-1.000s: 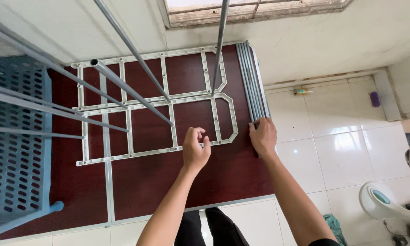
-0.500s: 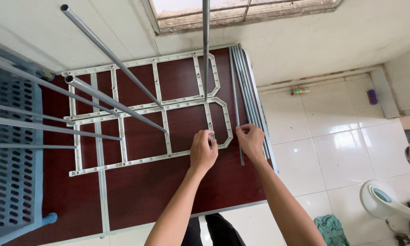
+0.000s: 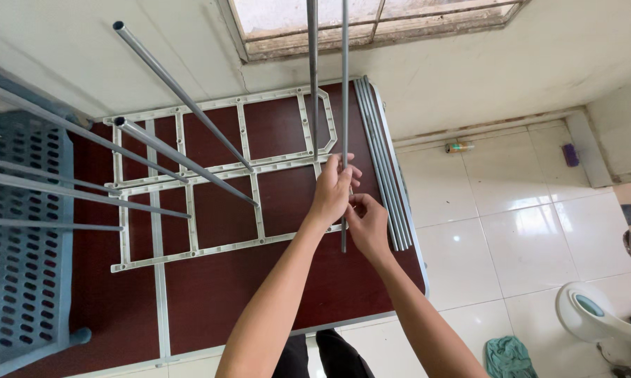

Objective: The person assembles a storage shelf by inserting metal poles into a white plastic frame laid on a table, then attaching a second frame to the top of the poles. The person handles poles and frames by hand without using tools.

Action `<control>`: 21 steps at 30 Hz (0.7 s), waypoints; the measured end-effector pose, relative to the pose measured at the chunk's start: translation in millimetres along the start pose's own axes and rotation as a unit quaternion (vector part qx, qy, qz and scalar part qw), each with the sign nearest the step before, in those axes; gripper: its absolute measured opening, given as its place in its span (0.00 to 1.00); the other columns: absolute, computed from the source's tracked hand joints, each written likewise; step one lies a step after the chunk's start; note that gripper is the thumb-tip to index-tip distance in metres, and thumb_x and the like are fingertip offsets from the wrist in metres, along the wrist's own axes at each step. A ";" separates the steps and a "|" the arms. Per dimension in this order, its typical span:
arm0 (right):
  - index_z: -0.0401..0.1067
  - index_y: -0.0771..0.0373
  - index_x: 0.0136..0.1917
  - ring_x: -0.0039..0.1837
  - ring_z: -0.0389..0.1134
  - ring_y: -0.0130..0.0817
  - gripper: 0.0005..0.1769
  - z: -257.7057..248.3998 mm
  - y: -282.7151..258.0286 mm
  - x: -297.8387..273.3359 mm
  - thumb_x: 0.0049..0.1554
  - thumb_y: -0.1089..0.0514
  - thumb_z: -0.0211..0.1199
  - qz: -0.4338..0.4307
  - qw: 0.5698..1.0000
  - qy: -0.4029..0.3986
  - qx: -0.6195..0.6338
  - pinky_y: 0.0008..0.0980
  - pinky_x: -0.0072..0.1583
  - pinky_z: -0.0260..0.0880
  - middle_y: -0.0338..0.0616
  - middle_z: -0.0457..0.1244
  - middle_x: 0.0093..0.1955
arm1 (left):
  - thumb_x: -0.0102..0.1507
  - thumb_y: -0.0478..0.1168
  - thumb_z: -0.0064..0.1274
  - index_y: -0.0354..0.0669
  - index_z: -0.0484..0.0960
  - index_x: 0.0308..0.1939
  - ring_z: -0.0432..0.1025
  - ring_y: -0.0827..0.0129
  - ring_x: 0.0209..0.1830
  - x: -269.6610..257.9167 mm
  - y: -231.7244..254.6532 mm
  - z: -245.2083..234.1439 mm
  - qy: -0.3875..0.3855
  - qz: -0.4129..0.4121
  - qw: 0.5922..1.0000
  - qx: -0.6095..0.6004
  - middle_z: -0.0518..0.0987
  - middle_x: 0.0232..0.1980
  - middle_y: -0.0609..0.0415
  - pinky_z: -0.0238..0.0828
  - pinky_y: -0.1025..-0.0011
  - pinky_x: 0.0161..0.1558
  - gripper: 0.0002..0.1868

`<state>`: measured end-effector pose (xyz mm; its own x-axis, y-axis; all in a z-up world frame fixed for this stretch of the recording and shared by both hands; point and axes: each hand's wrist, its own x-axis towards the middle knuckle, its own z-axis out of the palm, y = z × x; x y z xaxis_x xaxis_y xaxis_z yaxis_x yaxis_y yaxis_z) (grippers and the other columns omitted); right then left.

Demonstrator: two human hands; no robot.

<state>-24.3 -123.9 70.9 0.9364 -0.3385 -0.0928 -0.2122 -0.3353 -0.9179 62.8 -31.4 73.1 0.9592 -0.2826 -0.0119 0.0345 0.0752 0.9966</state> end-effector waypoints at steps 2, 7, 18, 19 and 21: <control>0.76 0.71 0.50 0.37 0.67 0.28 0.10 1.8 -1.6 0.3 0.56 0.62 0.66 -0.014 1.000 -0.002 -0.015 0.30 0.41 0.68 0.44 0.69 0.37 | 0.70 0.35 0.40 0.36 0.72 0.55 0.71 0.77 0.33 -0.3 13.0 -1.5 -0.011 0.002 0.999 -0.041 0.76 0.37 0.56 0.72 0.74 0.38 0.11; 0.74 0.70 0.48 0.39 0.69 0.31 0.11 7.4 3.6 8.1 0.52 0.63 0.69 -0.072 0.997 -0.014 -0.032 0.32 0.42 0.69 0.45 0.68 0.40 | 0.64 0.34 0.50 0.38 0.76 0.39 0.61 0.81 0.28 -6.7 50.3 -5.4 -0.003 0.016 1.000 -0.011 0.66 0.29 0.62 0.59 0.76 0.29 0.02; 0.72 0.70 0.53 0.50 0.67 0.49 0.17 37.7 29.8 12.3 0.50 0.64 0.69 -0.156 0.978 -0.048 -0.129 0.44 0.52 0.68 0.52 0.64 0.50 | 0.62 0.31 0.53 0.44 0.54 0.16 0.49 0.83 0.19 1.5 53.5 -22.3 0.072 0.093 0.992 -0.055 0.57 0.17 0.66 0.44 0.73 0.22 0.26; 0.73 0.70 0.52 0.51 0.67 0.50 0.17 39.5 30.6 11.6 0.49 0.63 0.70 -0.172 0.973 -0.033 -0.152 0.44 0.53 0.68 0.51 0.65 0.51 | 0.62 0.30 0.53 0.44 0.54 0.16 0.49 0.84 0.19 2.1 50.9 -23.5 0.076 0.100 0.991 -0.050 0.56 0.17 0.66 0.44 0.74 0.22 0.26; 0.74 0.69 0.52 0.53 0.67 0.52 0.18 42.3 31.5 9.7 0.48 0.62 0.70 -0.203 0.959 -0.003 -0.198 0.46 0.54 0.68 0.50 0.66 0.52 | 0.62 0.30 0.53 0.43 0.54 0.17 0.49 0.84 0.19 2.4 46.6 -23.9 0.080 0.109 0.989 -0.056 0.56 0.17 0.67 0.43 0.73 0.22 0.25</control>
<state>-10.1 -100.6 24.8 0.9655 -0.1051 0.2381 0.0819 -0.7458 -0.6612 73.4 -5.7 117.6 0.9789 -0.0941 0.1812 -0.1564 0.2251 0.9617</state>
